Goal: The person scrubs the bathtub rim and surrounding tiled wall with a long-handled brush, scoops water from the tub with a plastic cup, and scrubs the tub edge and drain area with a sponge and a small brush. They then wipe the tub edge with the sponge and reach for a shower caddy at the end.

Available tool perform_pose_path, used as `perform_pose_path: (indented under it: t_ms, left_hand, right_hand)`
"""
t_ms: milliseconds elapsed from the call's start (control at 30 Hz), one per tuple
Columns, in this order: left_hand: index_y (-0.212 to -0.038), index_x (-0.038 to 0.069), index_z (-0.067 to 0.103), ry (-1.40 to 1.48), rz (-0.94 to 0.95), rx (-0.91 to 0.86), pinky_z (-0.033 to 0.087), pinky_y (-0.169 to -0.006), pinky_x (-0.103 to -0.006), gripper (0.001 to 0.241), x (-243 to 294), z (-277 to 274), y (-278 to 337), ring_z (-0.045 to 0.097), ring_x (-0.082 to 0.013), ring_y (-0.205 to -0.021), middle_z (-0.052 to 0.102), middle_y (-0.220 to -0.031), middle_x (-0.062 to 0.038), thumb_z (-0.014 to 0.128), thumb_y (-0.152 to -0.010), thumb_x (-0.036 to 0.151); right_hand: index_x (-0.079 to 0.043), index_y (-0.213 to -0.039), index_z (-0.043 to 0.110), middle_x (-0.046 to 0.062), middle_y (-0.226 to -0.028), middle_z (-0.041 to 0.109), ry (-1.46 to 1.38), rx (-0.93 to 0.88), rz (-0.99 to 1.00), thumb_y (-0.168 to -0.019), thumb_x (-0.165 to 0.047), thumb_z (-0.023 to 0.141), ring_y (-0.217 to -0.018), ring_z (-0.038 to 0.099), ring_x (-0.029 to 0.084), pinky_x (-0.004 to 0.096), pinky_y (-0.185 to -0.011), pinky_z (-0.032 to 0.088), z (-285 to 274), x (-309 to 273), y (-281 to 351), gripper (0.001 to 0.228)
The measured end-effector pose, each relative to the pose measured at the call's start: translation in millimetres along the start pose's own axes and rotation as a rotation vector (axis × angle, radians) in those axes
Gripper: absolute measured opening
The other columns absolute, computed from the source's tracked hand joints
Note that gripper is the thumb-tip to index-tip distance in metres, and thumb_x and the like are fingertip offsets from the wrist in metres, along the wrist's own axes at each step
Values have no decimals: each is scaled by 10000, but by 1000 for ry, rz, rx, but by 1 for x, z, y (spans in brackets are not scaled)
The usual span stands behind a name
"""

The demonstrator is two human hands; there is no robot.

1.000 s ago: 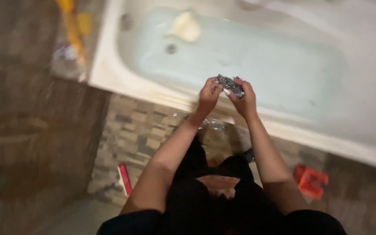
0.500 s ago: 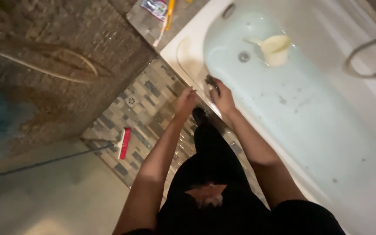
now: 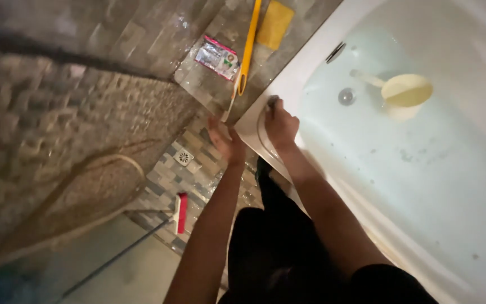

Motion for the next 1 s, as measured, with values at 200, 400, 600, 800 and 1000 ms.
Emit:
perform_pose_path:
  t_ms: [200, 400, 600, 800, 1000]
  left_hand:
    - [-1545, -10, 327, 219, -104, -96, 354, -1240, -501, 546, 6, -7, -53, 381, -403, -1513, 285, -1678, -231, 529, -1084, 202]
    - [-1560, 7, 363, 280, 176, -185, 317, -1296, -461, 492, -21, 23, -125, 360, -409, -1556, 313, -1673, -223, 486, -1125, 203]
    - [-1559, -17, 397, 308, 194, -301, 286, -1316, -466, 475, -47, 52, -150, 331, -414, -1577, 355, -1663, -225, 453, -1138, 196]
    - [-1506, -13, 458, 95, -1, -417, 343, -1221, -458, 453, -64, 71, -139, 384, -409, -1508, 393, -1619, -234, 491, -1110, 203]
    - [-1488, 8, 475, 88, 15, -435, 383, -1208, -433, 417, -66, 66, -139, 422, -392, -1490, 410, -1613, -234, 504, -1109, 178]
  right_hand:
    - [-176, -1220, 599, 114, -719, 716, 191, -142, -60, -983, -213, 591, -587, 673, 342, 502, -510, 484, 10, -11, -20, 240]
    - [-176, -1235, 610, 143, -696, 707, 338, 13, 176, -1055, -255, 502, -585, 669, 365, 530, -508, 469, 23, 52, -114, 225]
    - [-64, -1258, 599, 140, -661, 680, 344, -22, 175, -995, -248, 574, -533, 648, 363, 542, -466, 447, 38, 35, -75, 322]
    - [-159, -1123, 618, 112, -658, 652, 438, -40, 216, -1044, -202, 540, -556, 636, 354, 551, -511, 436, 42, -4, -38, 120]
    - [-118, -1126, 600, 108, -627, 682, 393, -59, 298, -1050, -272, 530, -520, 651, 349, 514, -470, 450, 41, 43, -100, 185]
Point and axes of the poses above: each hand's wrist, its own y-axis away from the middle knuckle, its own z-axis out of the palm, x = y × z, the point moved 3 cm from there along -y, towards the middle knuckle
